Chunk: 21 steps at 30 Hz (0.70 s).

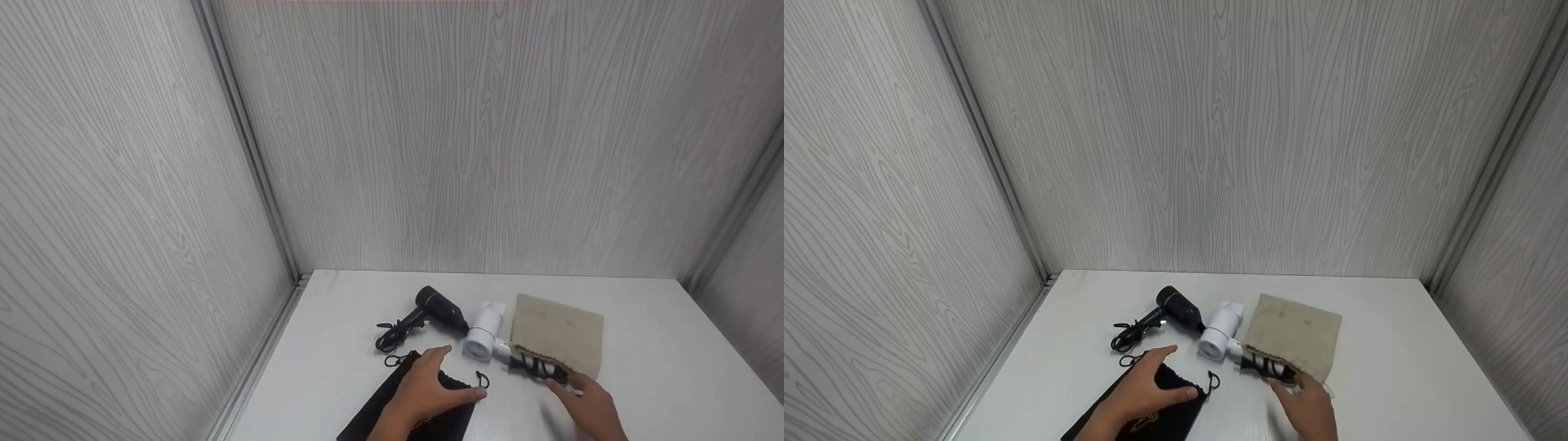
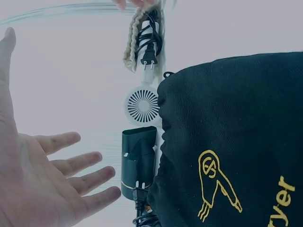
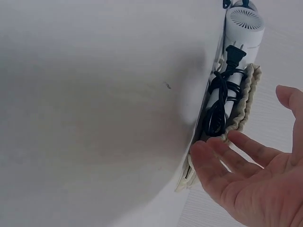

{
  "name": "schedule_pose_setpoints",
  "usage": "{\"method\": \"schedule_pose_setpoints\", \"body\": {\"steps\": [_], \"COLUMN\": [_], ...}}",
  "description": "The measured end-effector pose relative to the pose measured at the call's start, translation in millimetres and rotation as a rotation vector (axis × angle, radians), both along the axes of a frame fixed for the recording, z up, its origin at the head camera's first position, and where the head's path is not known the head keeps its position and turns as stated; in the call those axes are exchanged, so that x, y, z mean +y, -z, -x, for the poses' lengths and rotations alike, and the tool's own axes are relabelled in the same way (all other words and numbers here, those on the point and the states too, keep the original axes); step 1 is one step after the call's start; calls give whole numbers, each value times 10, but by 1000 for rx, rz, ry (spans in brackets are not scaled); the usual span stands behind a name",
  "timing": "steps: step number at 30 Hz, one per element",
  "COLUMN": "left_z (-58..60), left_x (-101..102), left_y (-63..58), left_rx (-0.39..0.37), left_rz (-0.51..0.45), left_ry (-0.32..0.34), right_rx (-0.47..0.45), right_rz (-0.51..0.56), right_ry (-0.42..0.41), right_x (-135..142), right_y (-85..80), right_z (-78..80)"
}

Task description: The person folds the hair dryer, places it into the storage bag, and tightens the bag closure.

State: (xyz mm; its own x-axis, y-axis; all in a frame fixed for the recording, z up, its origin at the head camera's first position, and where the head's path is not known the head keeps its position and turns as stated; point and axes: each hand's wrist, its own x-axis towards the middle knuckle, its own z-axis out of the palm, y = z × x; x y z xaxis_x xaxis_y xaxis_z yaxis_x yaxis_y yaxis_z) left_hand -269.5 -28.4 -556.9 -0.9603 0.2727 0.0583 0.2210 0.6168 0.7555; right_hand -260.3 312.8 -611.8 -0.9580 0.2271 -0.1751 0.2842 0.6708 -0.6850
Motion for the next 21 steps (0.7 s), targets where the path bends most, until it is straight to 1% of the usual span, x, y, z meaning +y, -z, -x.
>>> {"method": "schedule_pose_setpoints", "body": {"steps": [6,10,14,16,21], "left_z": [37,59,74,79,87], "left_x": [27,42,68,82,121], "left_y": [37,57,83,101,139], "left_rx": [-22,-51,-39,-27,-36], "left_rz": [-23,-66,-120,-145,-193], "left_ry": [6,-9,-19,-20,-30], "right_rx": [-15,-18,-18,-20,-12], "right_rz": [58,84,110,139,188], "right_ry": [39,47,64,74,89], "right_x": [33,49,53,54,65], "right_y": [41,55,80,93,108], "right_z": [12,19,25,26,35]}}
